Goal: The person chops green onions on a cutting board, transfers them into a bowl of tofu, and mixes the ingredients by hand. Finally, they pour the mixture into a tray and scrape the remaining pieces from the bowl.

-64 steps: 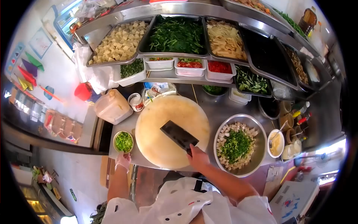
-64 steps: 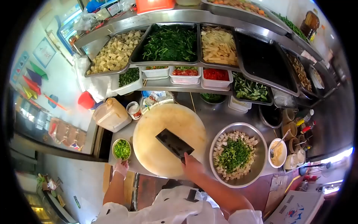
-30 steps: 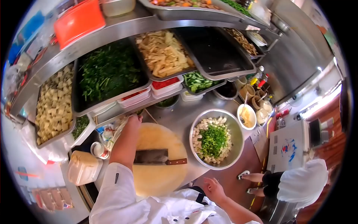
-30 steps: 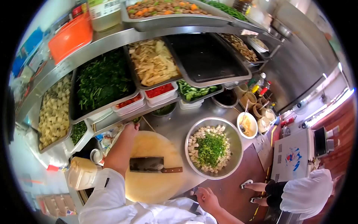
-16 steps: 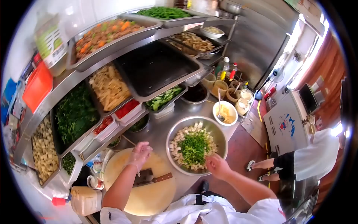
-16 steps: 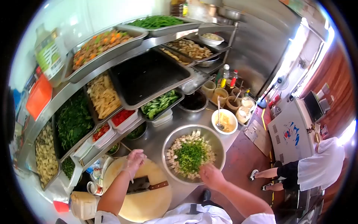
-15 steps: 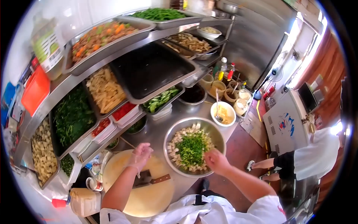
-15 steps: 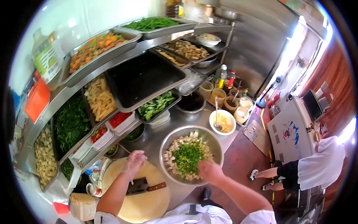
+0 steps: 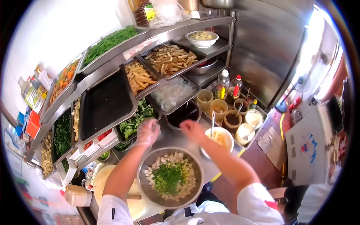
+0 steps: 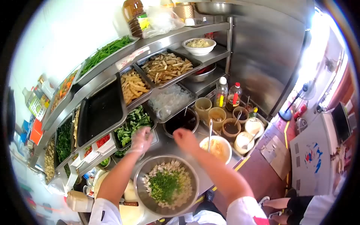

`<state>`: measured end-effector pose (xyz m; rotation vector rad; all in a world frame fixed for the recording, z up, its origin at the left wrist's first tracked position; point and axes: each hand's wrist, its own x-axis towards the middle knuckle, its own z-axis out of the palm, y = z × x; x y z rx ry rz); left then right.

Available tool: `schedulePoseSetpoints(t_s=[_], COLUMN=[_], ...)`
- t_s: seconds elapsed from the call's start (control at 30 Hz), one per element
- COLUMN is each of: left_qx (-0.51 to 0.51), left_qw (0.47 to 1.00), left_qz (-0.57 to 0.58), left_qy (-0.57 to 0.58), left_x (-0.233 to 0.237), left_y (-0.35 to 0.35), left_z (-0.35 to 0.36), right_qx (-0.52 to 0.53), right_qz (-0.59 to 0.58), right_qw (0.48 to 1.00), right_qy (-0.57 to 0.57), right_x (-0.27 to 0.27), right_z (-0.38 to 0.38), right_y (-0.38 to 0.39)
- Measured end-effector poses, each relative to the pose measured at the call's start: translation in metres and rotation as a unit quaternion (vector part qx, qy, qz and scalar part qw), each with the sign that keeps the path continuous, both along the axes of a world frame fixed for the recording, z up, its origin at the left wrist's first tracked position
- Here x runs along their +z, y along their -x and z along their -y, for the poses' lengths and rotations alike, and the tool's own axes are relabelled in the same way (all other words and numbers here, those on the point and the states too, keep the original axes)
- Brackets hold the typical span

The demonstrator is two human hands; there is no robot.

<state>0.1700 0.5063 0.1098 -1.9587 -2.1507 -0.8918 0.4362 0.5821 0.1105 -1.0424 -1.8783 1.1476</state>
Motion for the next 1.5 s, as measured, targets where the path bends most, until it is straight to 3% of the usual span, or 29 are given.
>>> schedulePoseSetpoints(t_s=[0.03, 0.07, 0.13, 0.23, 0.27, 0.37, 0.5, 0.57, 0.63, 0.8, 0.93, 1.07, 1.13, 1.2, 1.3, 1.5], left_qx=[0.045, 0.106, 0.178, 0.201, 0.188, 0.074, 0.062, 0.057, 0.066, 0.053, 0.062, 0.02, 0.009, -0.009, -0.045, -0.079], left_qw=[0.998, 0.994, 0.977, 0.974, 0.981, 0.987, 0.992, 0.995, 0.995, 0.988, 0.978, 0.969, 0.956, 0.97, 0.969, 0.952], left_qz=[0.037, -0.02, -0.077, -0.012, -0.051, -0.017, 0.08, 0.066, 0.072, 0.143, 0.189, 0.232, 0.254, 0.238, 0.244, 0.293], left_qy=[0.013, -0.016, 0.093, 0.1, 0.008, -0.141, -0.07, -0.048, 0.001, 0.029, 0.068, 0.088, 0.143, 0.05, 0.003, -0.029], left_x=[0.001, 0.027, 0.028, 0.02, 0.015, 0.039, 0.029, 0.033, 0.022, -0.011, -0.044, -0.052, -0.063, -0.063, -0.065, -0.084], left_y=[-0.002, -0.024, -0.03, -0.026, -0.031, -0.061, -0.101, -0.123, -0.132, -0.145, -0.14, -0.131, -0.121, -0.118, -0.111, -0.127], left_z=[-0.036, -0.084, -0.126, -0.155, -0.151, -0.104, 0.005, 0.059, 0.107, 0.189, 0.243, 0.291, 0.315, 0.333, 0.356, 0.37], right_qx=[0.033, 0.067, 0.113, 0.132, 0.132, 0.106, 0.151, 0.185, 0.208, 0.144, 0.115, 0.143, 0.133, 0.133, 0.041, 0.009], right_qz=[-0.004, -0.024, -0.033, -0.103, -0.14, -0.158, -0.242, -0.213, -0.181, -0.15, -0.111, -0.078, -0.093, -0.12, -0.181, -0.398], right_qw=[0.999, 0.993, 0.979, 0.961, 0.95, 0.94, 0.888, 0.88, 0.86, 0.761, 0.782, 0.715, 0.691, 0.666, 0.673, 0.68], right_qy=[0.034, 0.097, 0.164, 0.219, 0.246, 0.284, 0.36, 0.382, 0.43, 0.614, 0.602, 0.68, 0.704, 0.724, 0.716, 0.616], right_x=[0.002, -0.009, -0.013, -0.03, -0.037, -0.023, 0.016, 0.018, 0.003, -0.052, -0.082, -0.108, -0.099, -0.099, -0.097, -0.122], right_z=[0.015, 0.028, 0.059, 0.064, 0.063, 0.043, 0.042, 0.06, 0.084, 0.165, 0.209, 0.24, 0.257, 0.275, 0.296, 0.321], right_y=[-0.008, -0.024, -0.051, -0.074, -0.08, -0.092, -0.075, -0.057, -0.04, -0.006, 0.011, 0.016, 0.025, 0.027, 0.03, 0.021])
